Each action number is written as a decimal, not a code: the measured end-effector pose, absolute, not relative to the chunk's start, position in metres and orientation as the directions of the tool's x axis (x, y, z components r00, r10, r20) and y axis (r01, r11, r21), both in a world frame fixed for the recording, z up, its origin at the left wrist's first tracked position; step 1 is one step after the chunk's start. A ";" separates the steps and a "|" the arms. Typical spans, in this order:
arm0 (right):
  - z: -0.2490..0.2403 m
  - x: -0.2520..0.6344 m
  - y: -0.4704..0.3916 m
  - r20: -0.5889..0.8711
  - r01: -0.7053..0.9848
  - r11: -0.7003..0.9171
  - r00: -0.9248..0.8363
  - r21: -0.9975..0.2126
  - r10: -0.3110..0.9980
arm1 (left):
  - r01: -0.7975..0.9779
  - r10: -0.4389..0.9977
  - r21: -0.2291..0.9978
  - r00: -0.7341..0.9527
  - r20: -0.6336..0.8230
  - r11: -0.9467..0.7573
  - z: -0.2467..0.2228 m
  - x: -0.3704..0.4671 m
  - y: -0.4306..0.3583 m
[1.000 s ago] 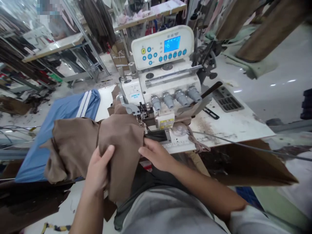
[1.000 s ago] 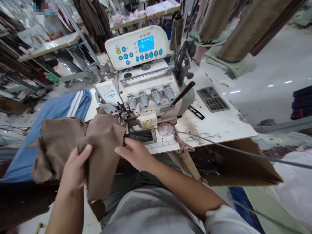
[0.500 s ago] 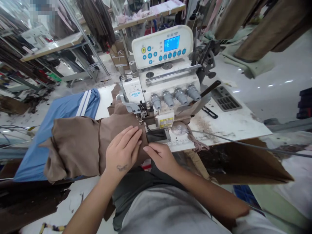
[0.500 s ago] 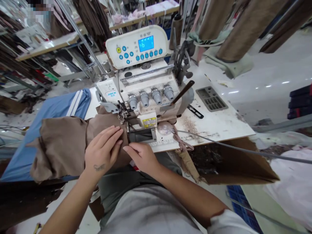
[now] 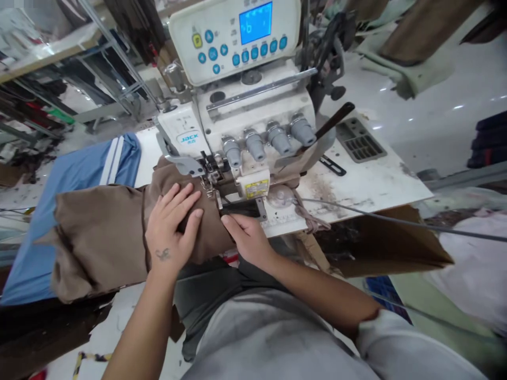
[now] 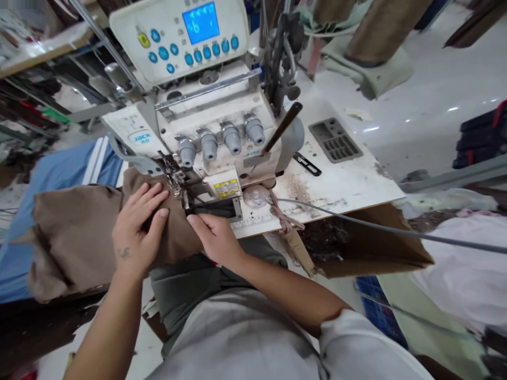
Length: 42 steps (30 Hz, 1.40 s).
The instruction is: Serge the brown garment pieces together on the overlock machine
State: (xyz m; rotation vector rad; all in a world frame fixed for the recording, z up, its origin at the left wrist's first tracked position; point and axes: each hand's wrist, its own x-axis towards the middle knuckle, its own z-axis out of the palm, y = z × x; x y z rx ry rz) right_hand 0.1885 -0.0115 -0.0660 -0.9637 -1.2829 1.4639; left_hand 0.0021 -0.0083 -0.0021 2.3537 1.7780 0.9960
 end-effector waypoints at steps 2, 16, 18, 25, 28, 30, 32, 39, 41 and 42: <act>-0.071 0.192 -0.020 0.014 -0.112 -0.023 -0.313 -0.993 0.950 | 0.853 0.894 0.405 0.143 0.426 -0.330 0.003 0.003 -0.003; -0.063 0.190 -0.013 -0.091 -0.271 -0.218 -0.414 -0.938 0.906 | 0.918 0.954 0.350 0.084 0.289 -0.187 0.025 -0.022 0.070; -0.061 0.192 -0.013 -0.073 -0.257 -0.191 -0.409 -0.947 0.910 | 0.917 0.915 0.363 0.009 0.403 -0.168 0.024 -0.021 0.067; -0.059 0.192 -0.016 0.115 -0.152 0.064 -0.361 -0.986 0.925 | 0.834 0.822 0.409 0.088 0.563 -0.370 0.014 0.006 -0.017; -0.055 0.186 -0.009 0.074 -0.243 -0.010 -0.335 -0.970 0.939 | 0.843 0.872 0.418 0.113 0.477 -0.338 0.006 0.013 -0.020; -0.052 0.184 -0.005 0.034 -0.308 -0.068 -0.314 -0.949 0.949 | 0.830 0.879 0.446 0.104 0.466 -0.335 0.001 0.012 -0.006; -0.051 0.183 -0.003 0.028 -0.309 -0.073 -0.312 -0.948 0.950 | 0.817 0.884 0.469 0.101 0.456 -0.335 -0.004 0.007 0.010; -0.077 0.191 -0.009 -0.073 -0.148 -0.137 -0.371 -0.979 0.926 | 0.692 0.965 0.689 0.045 0.259 -0.217 -0.010 -0.020 0.059; -0.085 0.194 -0.009 -0.074 -0.097 -0.123 -0.400 -0.988 0.914 | 0.665 0.983 0.734 0.002 0.184 -0.139 -0.005 -0.029 0.067; -0.088 0.194 -0.008 -0.065 -0.073 -0.104 -0.416 -0.992 0.907 | 0.658 0.988 0.746 -0.024 0.154 -0.100 -0.003 -0.034 0.067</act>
